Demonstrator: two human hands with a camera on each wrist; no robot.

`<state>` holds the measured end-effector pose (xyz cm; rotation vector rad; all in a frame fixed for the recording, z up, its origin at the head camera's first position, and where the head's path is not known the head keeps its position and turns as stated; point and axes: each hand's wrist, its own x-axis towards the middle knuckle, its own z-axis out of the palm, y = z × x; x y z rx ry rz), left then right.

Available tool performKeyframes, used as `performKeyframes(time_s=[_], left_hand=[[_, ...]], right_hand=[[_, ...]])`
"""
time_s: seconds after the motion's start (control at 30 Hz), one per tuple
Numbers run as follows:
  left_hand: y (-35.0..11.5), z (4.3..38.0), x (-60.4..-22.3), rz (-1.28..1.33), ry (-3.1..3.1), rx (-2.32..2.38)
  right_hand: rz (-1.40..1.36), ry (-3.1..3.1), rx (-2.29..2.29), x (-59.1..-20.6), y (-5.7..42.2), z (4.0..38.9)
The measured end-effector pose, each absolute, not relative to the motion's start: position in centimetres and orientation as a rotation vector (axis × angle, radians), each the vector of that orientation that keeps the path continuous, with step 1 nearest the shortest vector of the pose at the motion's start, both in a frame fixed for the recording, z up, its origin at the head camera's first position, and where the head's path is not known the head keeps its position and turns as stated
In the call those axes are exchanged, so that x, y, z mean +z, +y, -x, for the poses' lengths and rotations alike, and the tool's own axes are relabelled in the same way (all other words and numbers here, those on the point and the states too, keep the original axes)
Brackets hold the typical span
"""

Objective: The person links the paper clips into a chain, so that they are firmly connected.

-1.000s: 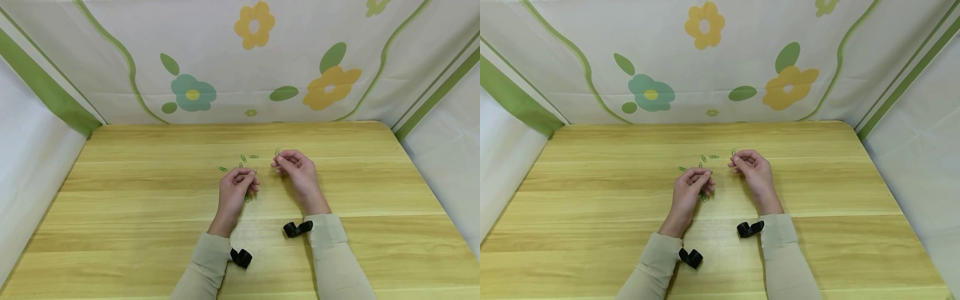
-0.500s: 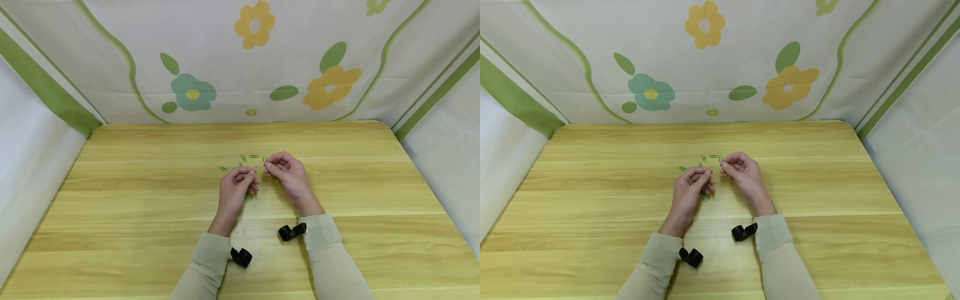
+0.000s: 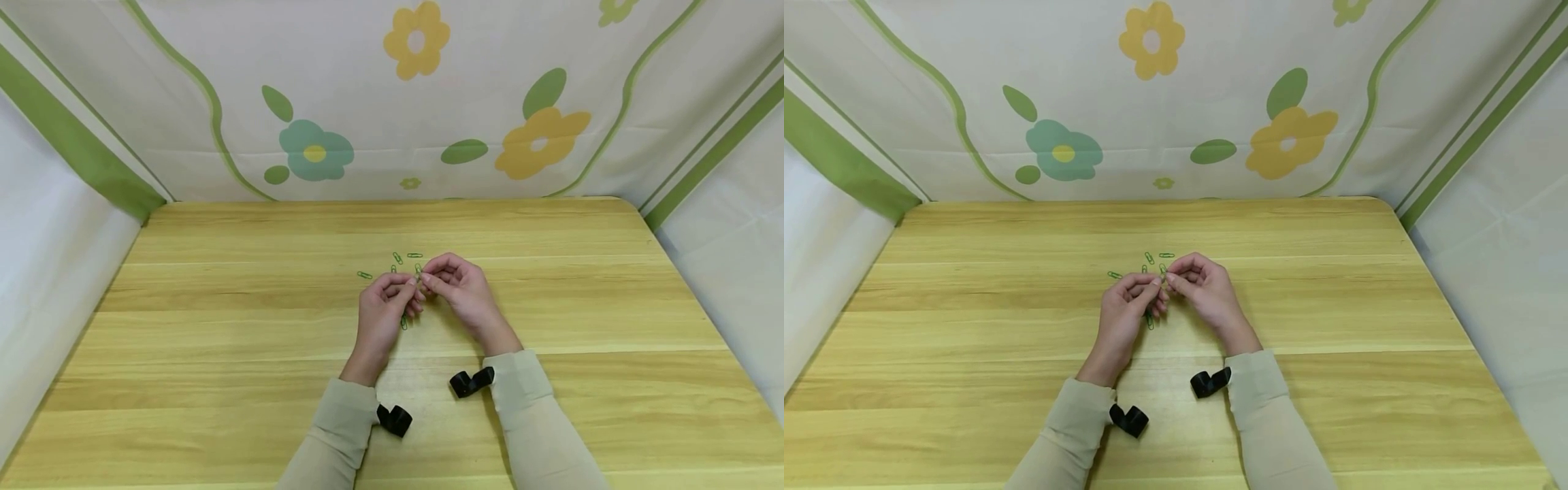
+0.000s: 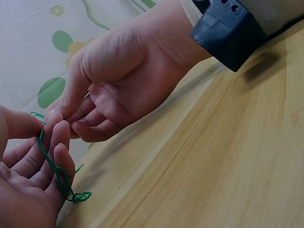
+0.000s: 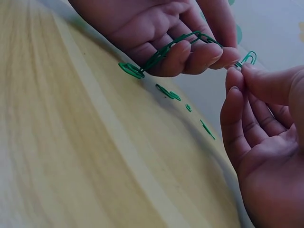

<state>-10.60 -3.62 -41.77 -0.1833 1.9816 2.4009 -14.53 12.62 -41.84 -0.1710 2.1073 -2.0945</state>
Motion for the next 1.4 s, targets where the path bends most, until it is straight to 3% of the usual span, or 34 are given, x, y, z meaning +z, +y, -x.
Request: performKeyframes(time_s=[1.4], left_hand=[[-3.54, 10.52, -41.55, 0.241, 1.897, 2.428]], right_hand=[[0.114, 2.089, -2.094, -41.78, 13.25, 14.76]])
